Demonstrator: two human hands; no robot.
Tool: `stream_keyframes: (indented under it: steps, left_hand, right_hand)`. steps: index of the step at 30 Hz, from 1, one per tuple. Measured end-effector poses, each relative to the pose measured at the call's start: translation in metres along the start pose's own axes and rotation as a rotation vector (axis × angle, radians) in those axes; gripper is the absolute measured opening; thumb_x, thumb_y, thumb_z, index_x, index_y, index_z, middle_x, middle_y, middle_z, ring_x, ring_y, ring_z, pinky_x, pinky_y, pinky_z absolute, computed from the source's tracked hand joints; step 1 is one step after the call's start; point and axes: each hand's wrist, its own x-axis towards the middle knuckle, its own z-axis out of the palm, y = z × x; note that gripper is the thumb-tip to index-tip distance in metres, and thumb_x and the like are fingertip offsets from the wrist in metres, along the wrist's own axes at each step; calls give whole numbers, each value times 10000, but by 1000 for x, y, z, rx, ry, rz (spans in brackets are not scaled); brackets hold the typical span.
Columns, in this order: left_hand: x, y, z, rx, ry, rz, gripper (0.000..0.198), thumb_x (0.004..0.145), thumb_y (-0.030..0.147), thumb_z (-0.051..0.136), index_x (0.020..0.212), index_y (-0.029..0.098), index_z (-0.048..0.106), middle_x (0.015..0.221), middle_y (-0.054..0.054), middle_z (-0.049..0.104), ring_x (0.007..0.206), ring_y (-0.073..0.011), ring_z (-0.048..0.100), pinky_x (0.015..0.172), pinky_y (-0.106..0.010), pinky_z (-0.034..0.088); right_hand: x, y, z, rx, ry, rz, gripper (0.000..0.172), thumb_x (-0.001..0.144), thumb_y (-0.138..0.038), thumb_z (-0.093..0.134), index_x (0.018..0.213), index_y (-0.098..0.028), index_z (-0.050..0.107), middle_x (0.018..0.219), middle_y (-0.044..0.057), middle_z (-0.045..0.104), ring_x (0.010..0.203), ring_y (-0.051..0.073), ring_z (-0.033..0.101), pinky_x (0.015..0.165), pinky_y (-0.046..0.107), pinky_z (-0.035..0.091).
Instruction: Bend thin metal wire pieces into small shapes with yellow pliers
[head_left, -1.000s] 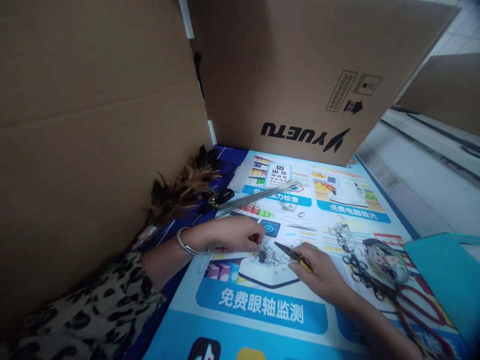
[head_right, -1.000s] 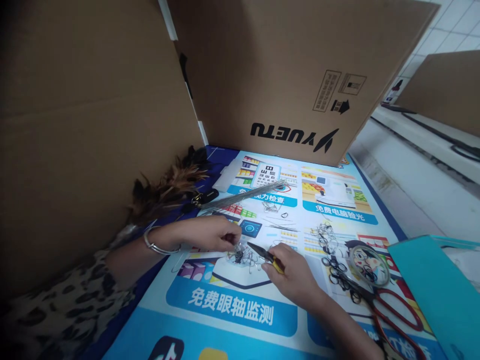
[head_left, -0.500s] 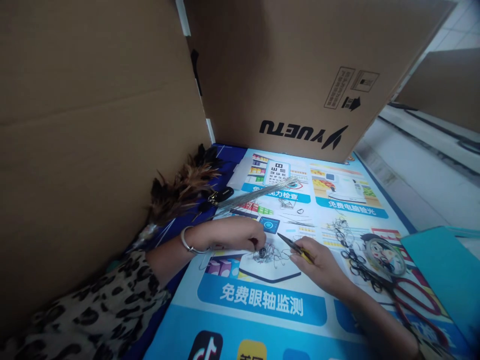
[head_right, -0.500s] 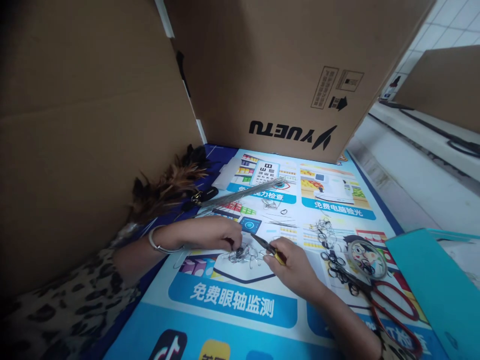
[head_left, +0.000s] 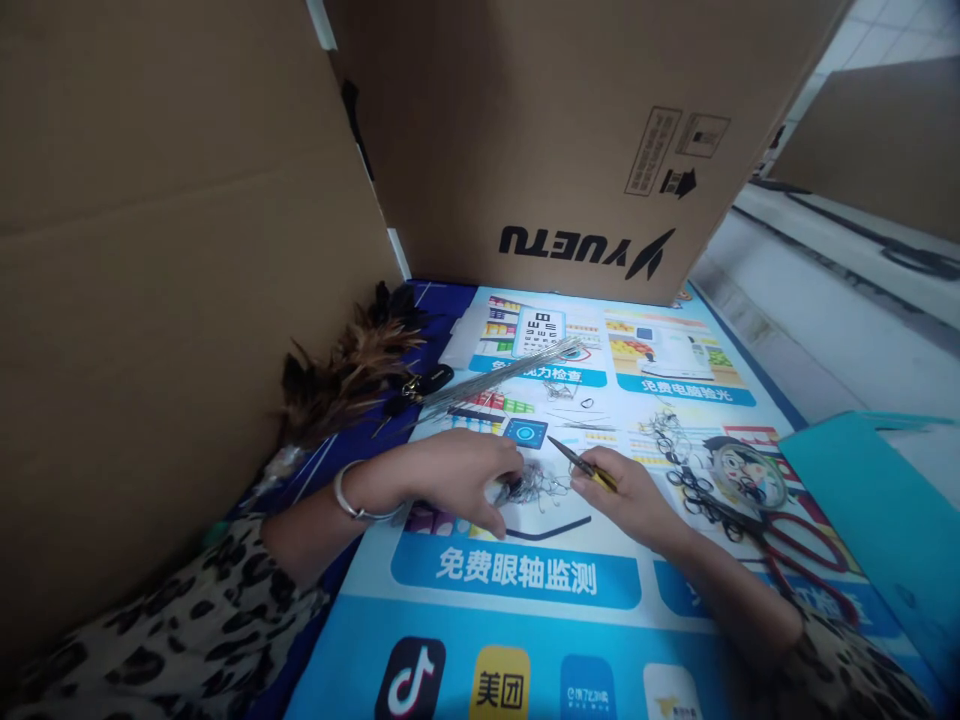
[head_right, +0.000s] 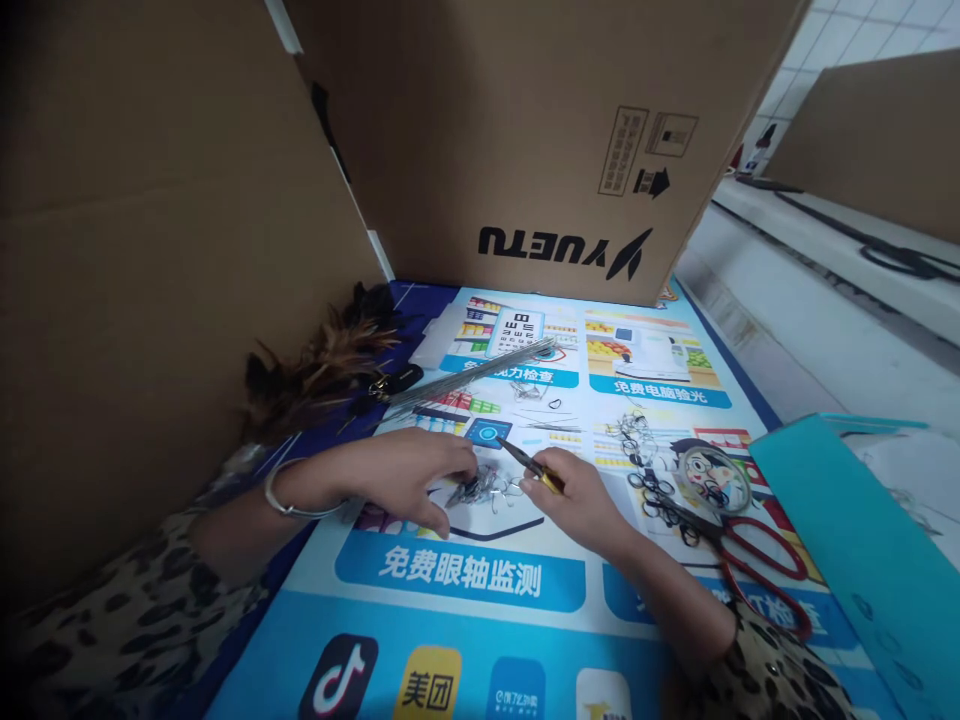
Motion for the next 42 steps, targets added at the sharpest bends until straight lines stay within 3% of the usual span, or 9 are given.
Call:
stream_keyframes:
  steps: [6,11,18,22,28,34,42]
  left_hand:
    - [1,6,15,109,95,-78,305,702,422,587,909,199,615,867,-54,610,735,-208,542,566,-245,305]
    - [-4,3,14,3,130,-73,218,750,309,541,919,196,619,856,-34,609,713,-164,542,576,-216,332]
    - [-9,-6,27,-195,425,-195,216,798,286,470,703,137,595,636,-5,546,604,-126,480,552,-211,339]
    - [-12,-10,37,-480,532,-249,223,778,332,509,720,132,589,617,7,537,586,-112,479,534,-205,354]
    - [-16,6,53,-934,549,-341,234,753,374,555,762,141,571,564,25,525,474,-73,451,467,-183,337]
    - [-15,26,61,-1042,546,-265,207,747,330,582,724,124,585,550,21,529,496,-73,462,485,-185,333]
    - [-11,27,71,-1185,560,-210,216,692,280,658,804,141,537,587,45,489,515,-77,497,521,-205,399]
  right_hand:
    - [-2,1,-1,78,15,49,172,826,-356,459,826,-206,544,727,-24,536,668,122,497,598,227,375]
    - [-3,1,-1,125,45,47,169,818,-354,467,804,-203,540,693,-34,511,637,111,464,578,218,356]
    - [-6,2,0,253,138,77,175,809,-348,471,800,-193,553,734,-24,537,673,119,480,603,225,358]
    - [-5,3,1,306,181,84,184,802,-358,481,786,-197,568,720,-24,538,662,122,476,602,231,353]
    - [-8,3,3,291,167,63,169,796,-350,495,767,-202,570,700,-25,529,648,122,465,593,229,350]
    - [-13,-3,9,359,123,59,204,800,-383,493,806,-197,578,653,-26,483,601,113,435,551,223,347]
    - [-18,-13,20,508,38,60,209,774,-371,557,888,-198,582,730,-15,512,655,114,444,574,219,355]
